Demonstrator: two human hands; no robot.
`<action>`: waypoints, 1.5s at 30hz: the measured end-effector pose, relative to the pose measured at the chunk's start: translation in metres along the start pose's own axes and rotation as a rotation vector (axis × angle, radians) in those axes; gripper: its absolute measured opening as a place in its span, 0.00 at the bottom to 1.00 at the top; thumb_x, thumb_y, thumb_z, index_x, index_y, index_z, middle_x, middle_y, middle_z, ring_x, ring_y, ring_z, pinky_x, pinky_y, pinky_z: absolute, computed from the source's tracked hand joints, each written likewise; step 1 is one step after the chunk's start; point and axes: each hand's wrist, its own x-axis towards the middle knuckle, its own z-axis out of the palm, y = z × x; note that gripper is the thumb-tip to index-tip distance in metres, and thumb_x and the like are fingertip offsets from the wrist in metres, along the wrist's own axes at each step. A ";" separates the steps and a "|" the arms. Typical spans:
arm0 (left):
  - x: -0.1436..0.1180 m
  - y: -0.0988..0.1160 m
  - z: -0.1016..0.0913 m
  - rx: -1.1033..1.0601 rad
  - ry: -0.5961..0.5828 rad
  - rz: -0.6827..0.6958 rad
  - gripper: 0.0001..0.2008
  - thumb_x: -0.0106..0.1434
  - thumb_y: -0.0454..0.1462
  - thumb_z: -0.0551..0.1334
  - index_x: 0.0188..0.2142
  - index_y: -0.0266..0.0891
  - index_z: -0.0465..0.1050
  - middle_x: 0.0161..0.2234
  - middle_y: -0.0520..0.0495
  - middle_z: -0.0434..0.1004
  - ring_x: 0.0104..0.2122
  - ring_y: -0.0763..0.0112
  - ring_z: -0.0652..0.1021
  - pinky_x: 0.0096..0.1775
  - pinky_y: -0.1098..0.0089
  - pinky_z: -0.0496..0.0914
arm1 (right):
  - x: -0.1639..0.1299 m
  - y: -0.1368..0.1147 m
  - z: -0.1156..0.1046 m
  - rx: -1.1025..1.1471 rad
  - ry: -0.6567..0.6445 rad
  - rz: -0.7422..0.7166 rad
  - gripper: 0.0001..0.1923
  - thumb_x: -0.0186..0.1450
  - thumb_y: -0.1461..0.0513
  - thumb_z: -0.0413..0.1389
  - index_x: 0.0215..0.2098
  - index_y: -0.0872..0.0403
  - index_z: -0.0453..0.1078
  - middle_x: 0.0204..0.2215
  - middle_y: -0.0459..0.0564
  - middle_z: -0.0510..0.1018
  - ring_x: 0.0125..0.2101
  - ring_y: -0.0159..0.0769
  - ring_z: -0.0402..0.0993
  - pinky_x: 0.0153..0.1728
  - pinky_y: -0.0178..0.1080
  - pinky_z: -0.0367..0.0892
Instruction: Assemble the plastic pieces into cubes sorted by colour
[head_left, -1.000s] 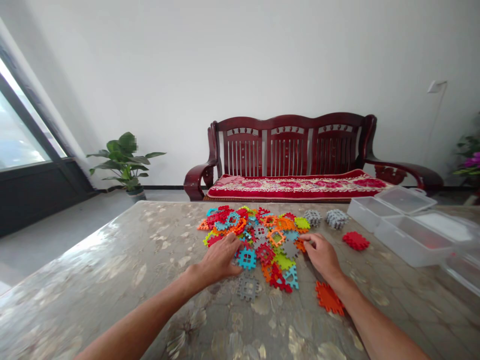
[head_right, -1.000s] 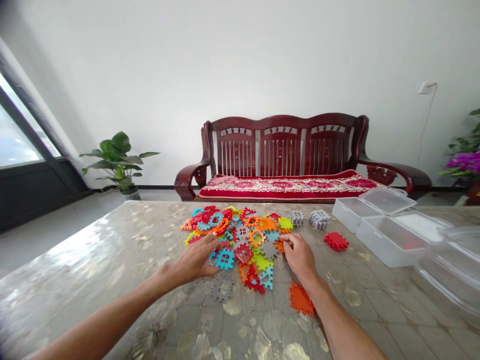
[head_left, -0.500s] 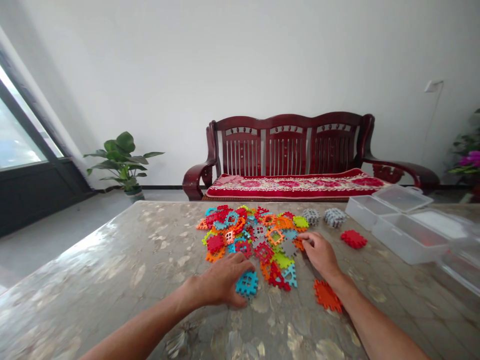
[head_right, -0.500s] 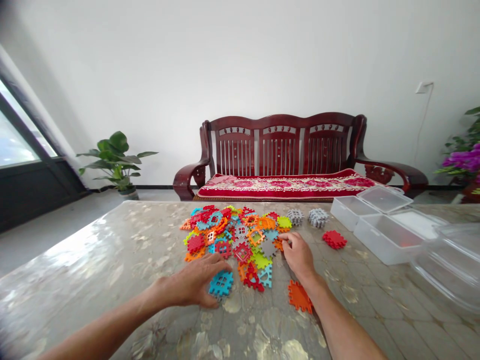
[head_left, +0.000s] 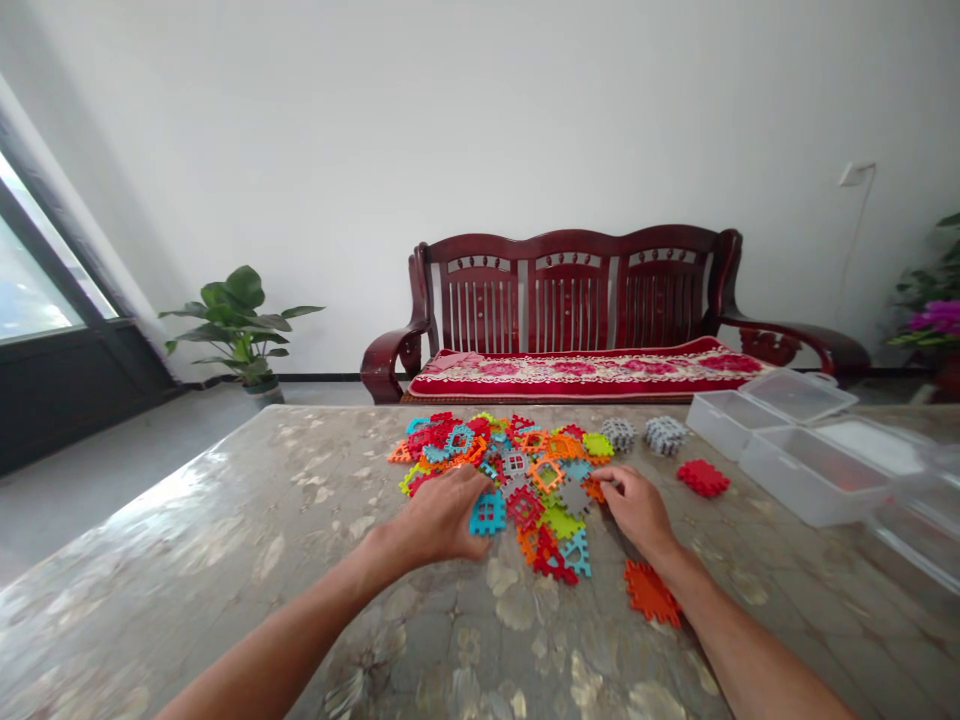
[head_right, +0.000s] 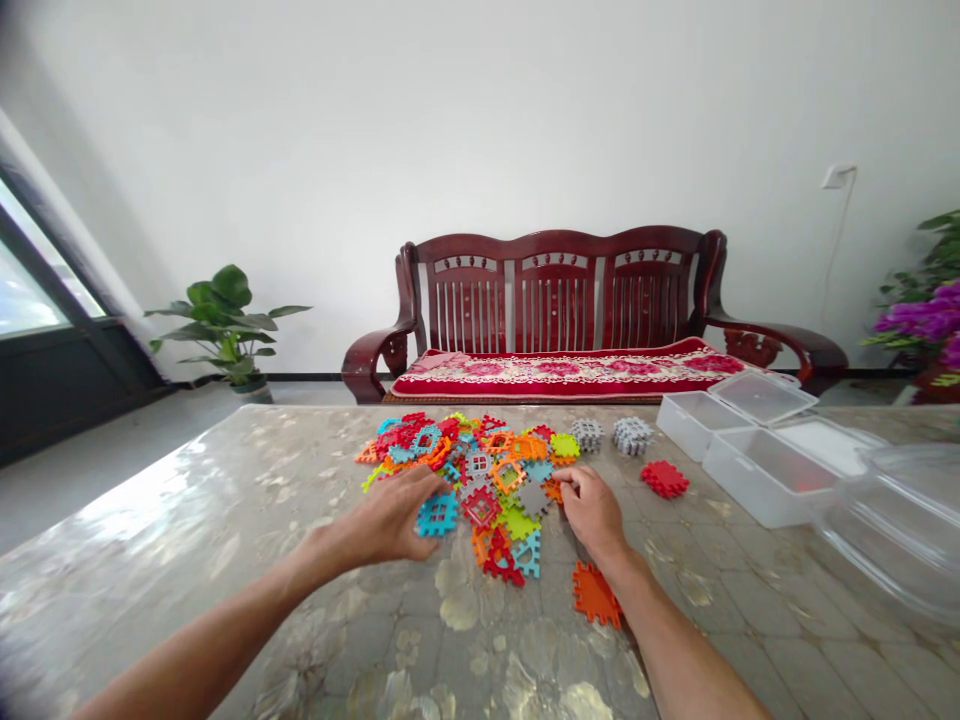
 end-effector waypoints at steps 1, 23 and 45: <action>0.006 -0.003 -0.003 0.002 0.042 -0.019 0.21 0.52 0.41 0.66 0.47 0.43 0.71 0.42 0.46 0.74 0.43 0.60 0.76 0.44 0.66 0.69 | 0.000 0.000 0.000 -0.001 0.000 0.000 0.16 0.58 0.58 0.48 0.35 0.51 0.78 0.38 0.50 0.81 0.39 0.39 0.76 0.44 0.40 0.68; 0.009 0.048 0.046 -0.065 0.117 0.317 0.12 0.62 0.33 0.61 0.45 0.47 0.74 0.55 0.47 0.70 0.58 0.59 0.65 0.57 0.58 0.62 | 0.002 0.002 -0.002 0.108 0.035 0.062 0.16 0.56 0.57 0.50 0.33 0.51 0.78 0.36 0.50 0.82 0.39 0.41 0.77 0.45 0.43 0.68; -0.016 -0.084 0.038 -0.184 0.871 -0.909 0.20 0.66 0.40 0.50 0.55 0.37 0.67 0.53 0.39 0.71 0.58 0.53 0.68 0.59 0.53 0.62 | 0.009 0.012 -0.009 0.044 0.279 0.058 0.22 0.59 0.56 0.46 0.41 0.57 0.75 0.40 0.58 0.80 0.39 0.44 0.74 0.46 0.47 0.67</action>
